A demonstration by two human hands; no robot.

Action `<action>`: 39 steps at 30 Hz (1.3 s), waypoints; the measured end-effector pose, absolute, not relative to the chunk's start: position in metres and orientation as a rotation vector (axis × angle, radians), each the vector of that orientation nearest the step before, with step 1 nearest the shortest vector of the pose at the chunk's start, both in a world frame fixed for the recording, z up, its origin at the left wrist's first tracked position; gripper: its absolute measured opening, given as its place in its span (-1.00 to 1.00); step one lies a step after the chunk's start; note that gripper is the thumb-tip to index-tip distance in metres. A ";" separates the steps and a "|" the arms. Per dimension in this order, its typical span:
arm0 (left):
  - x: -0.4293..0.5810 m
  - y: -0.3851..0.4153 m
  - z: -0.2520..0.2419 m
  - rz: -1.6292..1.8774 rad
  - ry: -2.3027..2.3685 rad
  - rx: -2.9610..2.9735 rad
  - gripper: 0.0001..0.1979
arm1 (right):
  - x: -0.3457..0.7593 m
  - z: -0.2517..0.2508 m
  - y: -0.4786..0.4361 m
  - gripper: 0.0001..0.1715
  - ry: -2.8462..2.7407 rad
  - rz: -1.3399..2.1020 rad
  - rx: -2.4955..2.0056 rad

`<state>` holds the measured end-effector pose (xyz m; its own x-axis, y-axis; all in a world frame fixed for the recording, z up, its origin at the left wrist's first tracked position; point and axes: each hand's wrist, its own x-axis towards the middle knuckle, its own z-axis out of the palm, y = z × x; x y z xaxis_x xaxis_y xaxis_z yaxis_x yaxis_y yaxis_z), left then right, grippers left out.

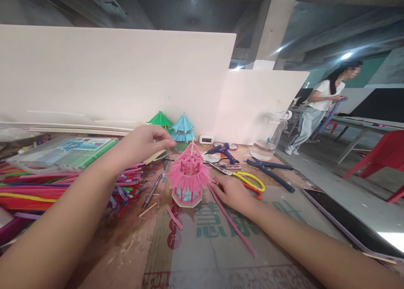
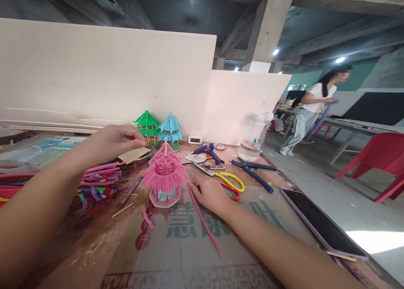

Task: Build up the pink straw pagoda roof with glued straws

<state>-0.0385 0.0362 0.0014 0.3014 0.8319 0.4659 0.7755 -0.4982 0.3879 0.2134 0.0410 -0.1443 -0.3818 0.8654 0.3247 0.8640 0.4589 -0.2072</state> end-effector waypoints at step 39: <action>-0.047 0.048 0.004 1.444 1.487 2.035 -0.67 | 0.215 -0.148 0.043 -0.74 -2.332 -0.050 -1.430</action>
